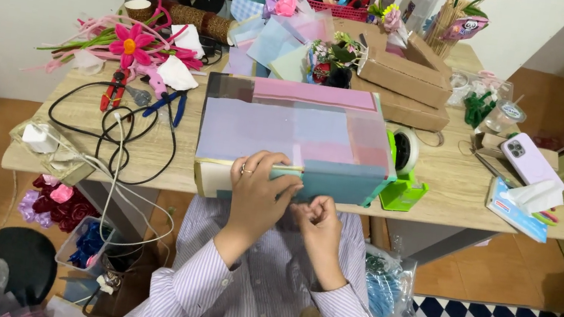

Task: The person wraps a rectangular box with multi-colored paper, folding the edges and securing them with clear tape. They rotate the box to wrap different sides and use a tape dispenser to apply tape to the seams.

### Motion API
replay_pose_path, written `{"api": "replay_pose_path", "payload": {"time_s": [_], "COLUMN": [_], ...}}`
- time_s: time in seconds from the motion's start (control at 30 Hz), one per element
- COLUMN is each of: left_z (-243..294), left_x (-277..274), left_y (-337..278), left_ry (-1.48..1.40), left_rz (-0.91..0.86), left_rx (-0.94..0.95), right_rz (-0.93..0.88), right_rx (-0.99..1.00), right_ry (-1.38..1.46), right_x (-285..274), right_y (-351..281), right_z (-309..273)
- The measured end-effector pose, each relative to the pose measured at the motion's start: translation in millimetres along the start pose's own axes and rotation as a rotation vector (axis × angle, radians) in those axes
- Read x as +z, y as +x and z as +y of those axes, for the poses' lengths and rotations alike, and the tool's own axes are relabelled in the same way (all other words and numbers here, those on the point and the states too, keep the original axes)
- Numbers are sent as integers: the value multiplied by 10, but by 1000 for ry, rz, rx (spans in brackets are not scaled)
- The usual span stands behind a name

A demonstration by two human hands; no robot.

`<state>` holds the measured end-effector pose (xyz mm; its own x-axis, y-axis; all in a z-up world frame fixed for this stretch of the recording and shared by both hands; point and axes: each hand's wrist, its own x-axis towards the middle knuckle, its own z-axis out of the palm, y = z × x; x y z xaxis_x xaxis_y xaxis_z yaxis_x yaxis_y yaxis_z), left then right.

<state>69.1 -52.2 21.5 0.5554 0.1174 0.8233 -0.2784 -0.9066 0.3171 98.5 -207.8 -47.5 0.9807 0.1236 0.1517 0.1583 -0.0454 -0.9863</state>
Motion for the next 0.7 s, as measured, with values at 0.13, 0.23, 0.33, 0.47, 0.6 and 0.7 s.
{"api": "replay_pose_path", "payload": {"time_s": [0.13, 0.23, 0.33, 0.47, 0.6, 0.7], "left_z": [-11, 1, -9, -42, -94, -171], "left_x": [48, 45, 64, 111, 177, 272], "left_y": [-7, -7, -14, -42, -77, -110], "left_ry": [40, 52, 51, 109, 144, 179], "left_rz": [38, 56, 87, 130, 156, 191], "left_rx": [23, 34, 53, 99, 135, 164], "right_rz": [43, 57, 78, 135, 203, 247], "right_rx": [13, 23, 42, 43, 35, 21], "right_ry": [-64, -102, -145, -207, -249, -292], "right_x": [7, 19, 49, 77, 70, 107], "right_y": [64, 43, 33, 89, 172, 197], "right_z": [5, -73, -151, -61, 117, 197]}}
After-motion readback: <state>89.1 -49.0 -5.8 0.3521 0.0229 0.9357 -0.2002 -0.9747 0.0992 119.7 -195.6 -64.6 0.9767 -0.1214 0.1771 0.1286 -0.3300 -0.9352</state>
